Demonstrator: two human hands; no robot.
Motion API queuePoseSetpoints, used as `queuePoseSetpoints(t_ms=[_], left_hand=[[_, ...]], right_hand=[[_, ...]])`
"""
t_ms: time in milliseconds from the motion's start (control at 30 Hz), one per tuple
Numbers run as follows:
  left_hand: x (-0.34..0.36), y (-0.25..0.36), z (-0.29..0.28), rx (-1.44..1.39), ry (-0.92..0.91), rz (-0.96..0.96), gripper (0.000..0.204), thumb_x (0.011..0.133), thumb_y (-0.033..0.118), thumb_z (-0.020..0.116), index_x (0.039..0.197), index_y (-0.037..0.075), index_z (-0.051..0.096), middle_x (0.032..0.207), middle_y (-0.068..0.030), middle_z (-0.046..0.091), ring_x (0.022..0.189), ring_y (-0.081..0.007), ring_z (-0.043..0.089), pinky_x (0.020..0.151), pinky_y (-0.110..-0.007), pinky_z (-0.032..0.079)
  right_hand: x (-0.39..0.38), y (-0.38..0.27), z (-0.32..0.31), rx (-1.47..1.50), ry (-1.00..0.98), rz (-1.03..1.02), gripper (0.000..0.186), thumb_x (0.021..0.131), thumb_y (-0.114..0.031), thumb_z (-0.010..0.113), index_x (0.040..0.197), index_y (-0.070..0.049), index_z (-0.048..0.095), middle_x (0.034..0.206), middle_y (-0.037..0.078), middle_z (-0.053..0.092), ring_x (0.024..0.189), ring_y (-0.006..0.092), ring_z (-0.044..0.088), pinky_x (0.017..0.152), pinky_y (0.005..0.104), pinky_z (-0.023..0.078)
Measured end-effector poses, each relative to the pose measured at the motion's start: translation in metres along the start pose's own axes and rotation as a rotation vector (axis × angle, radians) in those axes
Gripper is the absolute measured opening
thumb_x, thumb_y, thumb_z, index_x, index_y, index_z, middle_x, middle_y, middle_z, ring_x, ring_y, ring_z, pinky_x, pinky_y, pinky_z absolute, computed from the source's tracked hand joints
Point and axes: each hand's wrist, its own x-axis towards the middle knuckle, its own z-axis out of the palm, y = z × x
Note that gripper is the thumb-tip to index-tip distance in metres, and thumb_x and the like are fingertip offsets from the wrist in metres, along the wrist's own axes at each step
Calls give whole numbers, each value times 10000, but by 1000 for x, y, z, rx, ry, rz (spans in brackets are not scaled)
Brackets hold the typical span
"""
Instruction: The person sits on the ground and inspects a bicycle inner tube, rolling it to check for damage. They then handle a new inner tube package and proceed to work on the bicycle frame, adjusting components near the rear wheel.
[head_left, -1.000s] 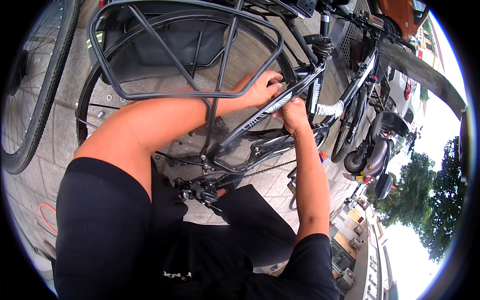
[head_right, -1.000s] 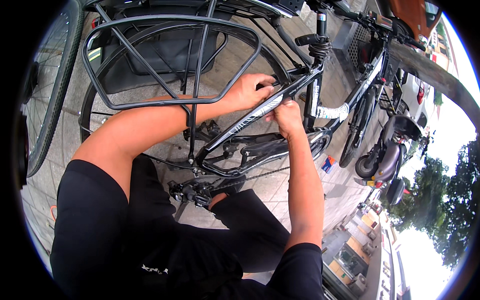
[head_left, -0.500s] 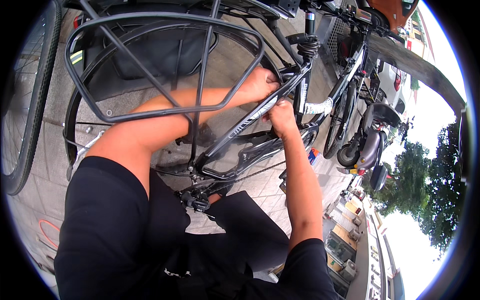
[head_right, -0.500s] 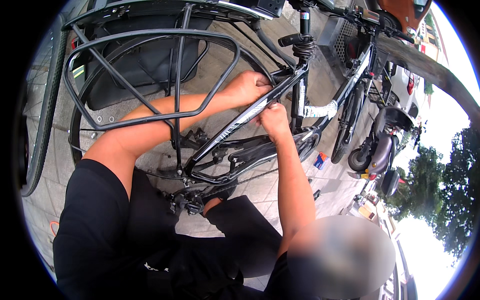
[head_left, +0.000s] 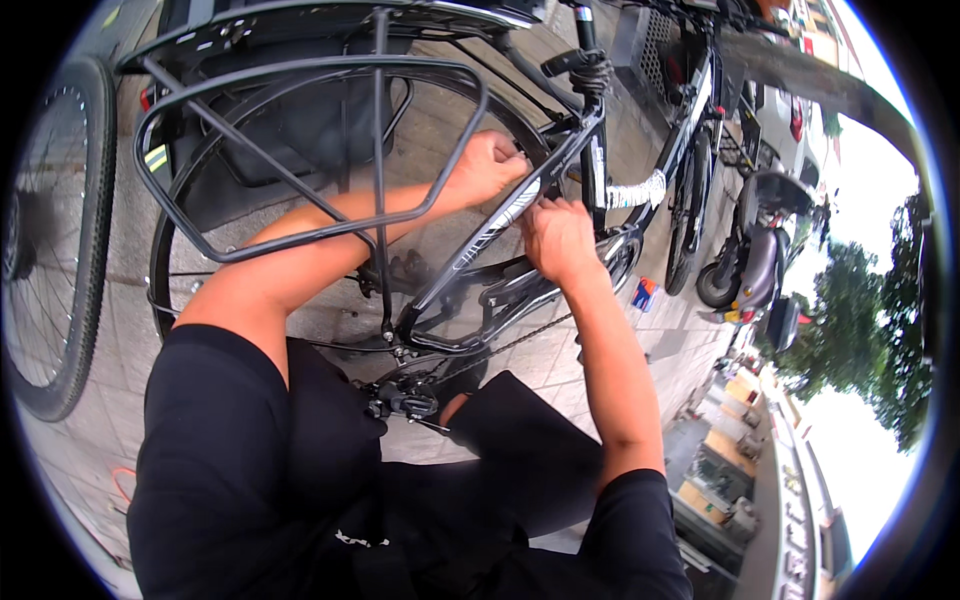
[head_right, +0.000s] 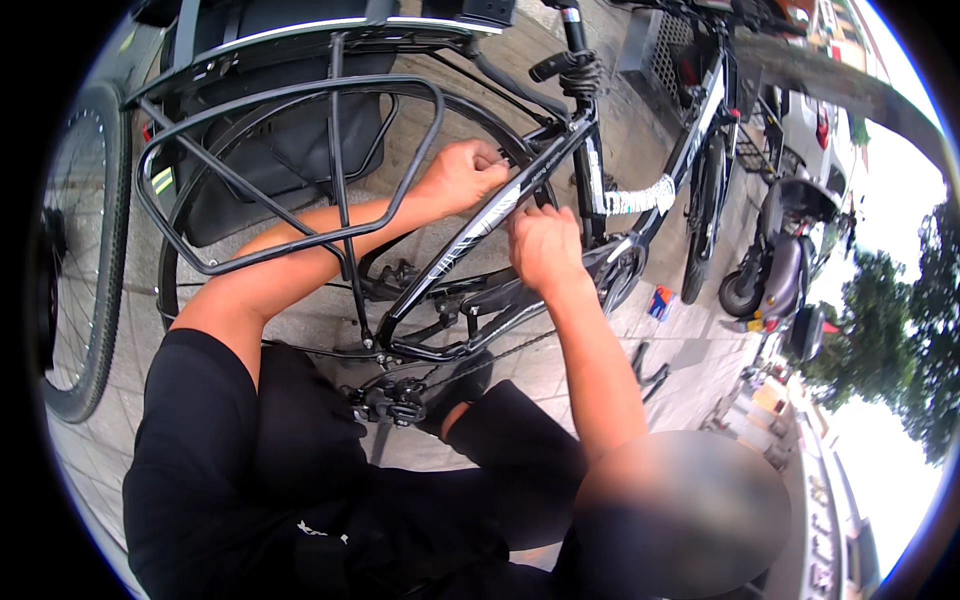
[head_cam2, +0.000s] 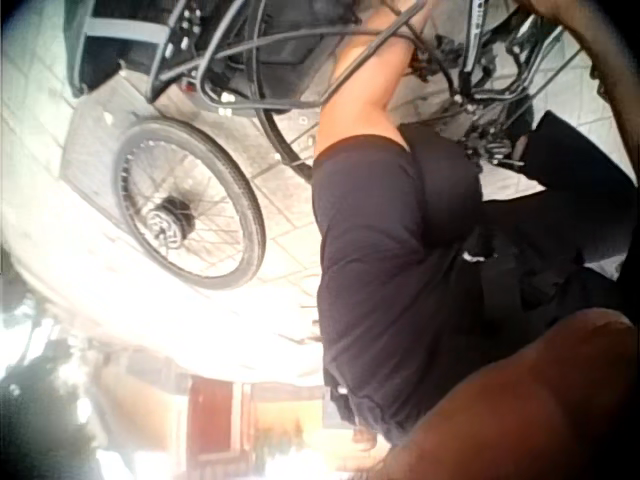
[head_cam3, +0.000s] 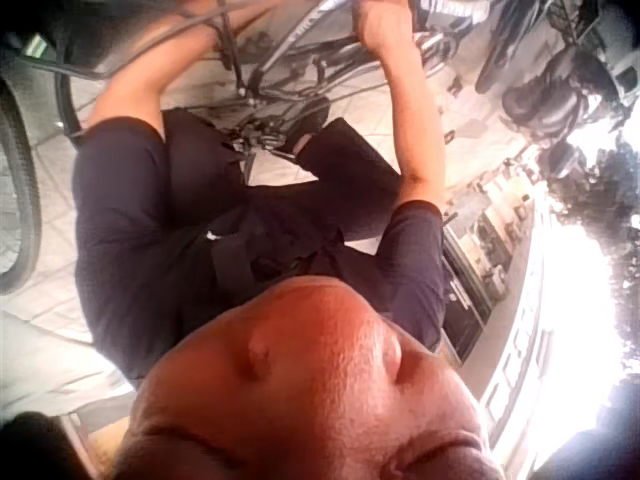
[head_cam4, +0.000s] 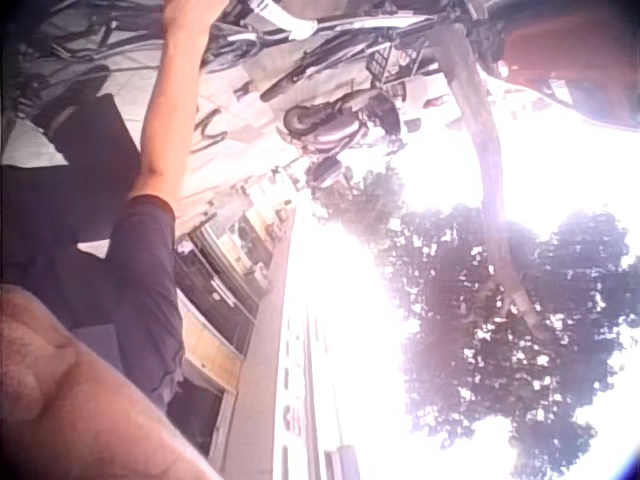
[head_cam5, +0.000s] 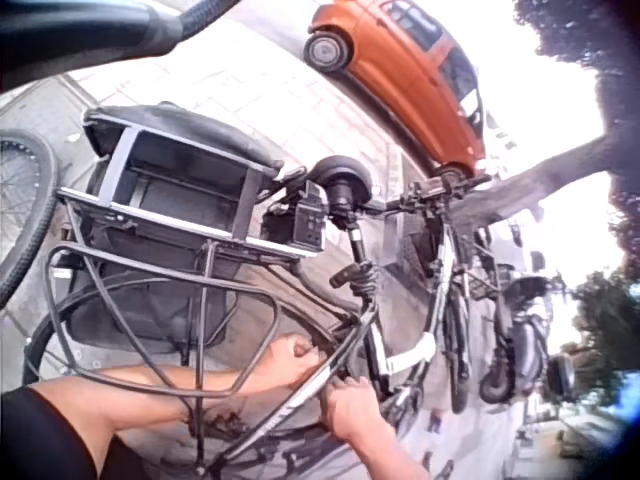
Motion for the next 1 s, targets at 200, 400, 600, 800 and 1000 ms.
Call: queuePoseSetpoints(t_ms=[200,400,600,800,1000], left_hand=[[-28,-8,-25,210,-168,60,245,976,158,723,1126,-29,674,964,-80,742,837,-124,703,740,-275,575],[-87,-5,-97,378,-295,107,196,972,143,700,1073,-19,657,933,-39,696,839,-103,649,773,-275,550],[-181,48,-182,365,-237,-95,140,937,137,707,979,14,655,795,-2,634,587,-54,550,548,-237,439],[-277,83,-225,130,228,-70,171,999,175,629,1010,4,636,731,-30,618,479,-63,456,472,-233,337],[-391,-36,-257,332,287,-574,143,999,192,709,957,55,702,778,32,656,712,-67,603,640,-256,483]], right_hand=[[-25,26,-33,75,129,-183,147,802,-63,649,944,-102,654,910,63,654,938,278,649,858,401,477],[-74,34,-49,504,560,9,139,970,-89,677,1101,-51,699,983,130,710,901,345,689,789,421,541],[-103,49,-31,675,617,188,184,1019,-156,669,1162,-48,711,1061,161,731,963,340,721,856,365,569],[-110,59,-8,866,586,218,252,1078,-192,625,1227,-17,729,1029,38,752,960,98,673,897,250,522],[-98,72,-1,946,555,191,309,1105,-229,587,1277,-2,707,1077,25,749,965,80,634,901,222,500]])
